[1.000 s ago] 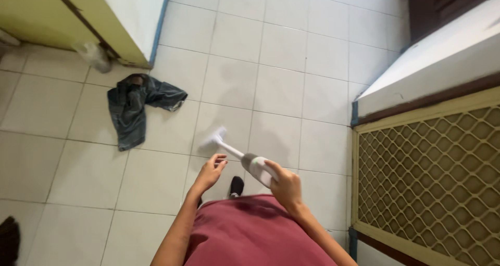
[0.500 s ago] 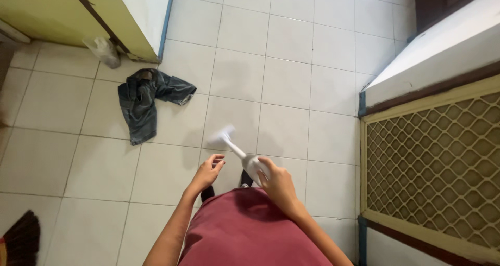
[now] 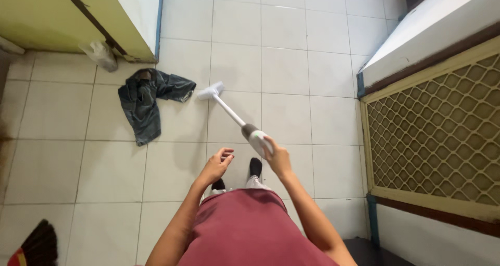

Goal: The person vacuums the tiled floor using a handheld vacuum cleaner, moving the cleaner back and forth across different sections of the floor and along the walls.

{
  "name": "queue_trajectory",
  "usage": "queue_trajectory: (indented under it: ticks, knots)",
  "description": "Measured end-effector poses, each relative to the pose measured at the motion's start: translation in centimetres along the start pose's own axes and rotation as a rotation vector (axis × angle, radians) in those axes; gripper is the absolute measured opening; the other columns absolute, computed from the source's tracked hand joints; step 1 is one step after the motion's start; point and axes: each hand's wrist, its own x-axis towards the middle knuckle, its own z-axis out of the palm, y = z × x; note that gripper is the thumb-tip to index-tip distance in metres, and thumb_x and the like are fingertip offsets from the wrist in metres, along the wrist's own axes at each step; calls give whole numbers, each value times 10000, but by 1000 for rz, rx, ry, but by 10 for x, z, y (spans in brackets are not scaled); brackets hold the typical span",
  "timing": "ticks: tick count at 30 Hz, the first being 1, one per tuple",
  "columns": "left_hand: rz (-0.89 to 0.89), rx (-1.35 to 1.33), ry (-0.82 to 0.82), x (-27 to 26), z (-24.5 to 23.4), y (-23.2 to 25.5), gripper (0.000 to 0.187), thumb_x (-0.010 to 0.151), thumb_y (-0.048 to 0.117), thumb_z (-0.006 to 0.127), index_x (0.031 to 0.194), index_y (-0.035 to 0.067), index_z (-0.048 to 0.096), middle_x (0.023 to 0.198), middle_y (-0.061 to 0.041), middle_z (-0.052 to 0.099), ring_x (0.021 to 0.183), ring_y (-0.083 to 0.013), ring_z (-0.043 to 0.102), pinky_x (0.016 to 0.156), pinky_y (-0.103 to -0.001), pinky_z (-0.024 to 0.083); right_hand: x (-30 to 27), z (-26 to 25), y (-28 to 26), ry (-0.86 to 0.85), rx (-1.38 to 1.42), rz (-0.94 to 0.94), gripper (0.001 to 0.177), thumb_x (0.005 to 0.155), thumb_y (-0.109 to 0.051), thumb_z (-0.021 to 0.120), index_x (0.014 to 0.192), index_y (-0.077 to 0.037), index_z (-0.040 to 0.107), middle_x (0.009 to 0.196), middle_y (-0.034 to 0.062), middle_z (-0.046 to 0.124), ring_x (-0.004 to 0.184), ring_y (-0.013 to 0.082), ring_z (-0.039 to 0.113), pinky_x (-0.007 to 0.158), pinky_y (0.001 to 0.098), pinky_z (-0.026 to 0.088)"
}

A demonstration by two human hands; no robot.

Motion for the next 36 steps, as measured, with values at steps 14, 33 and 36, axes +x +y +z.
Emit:
queue_trajectory:
  ticks: [14,33,36]
  knots:
    - [28,8,-12,-24,-20,-20,367,985,239,570,1312,79,618,1220,-117,733,1086,-246,716,922,-364,564,-92,-18,-78,279,103,176,336,922,-243,655,1228,-111,696,739,203,724,614,318,733,589,436,555]
    - [49,23,-91,10,-5,1,377,979,232,576,1319,74,612,1227,-121,730,1111,-244,708,925,-375,565,-100,-82,-84,392,177,453,372,897,-248,633,1214,-69,709,762,207,751,624,313,756,624,418,570]
    - [57,87,-168,22,6,17,374,995,249,561,1325,79,607,1235,-110,722,1103,-247,700,925,-372,564,-78,-59,-44,442,89,404,347,927,-239,631,1228,-83,709,788,221,738,651,327,748,630,443,558]
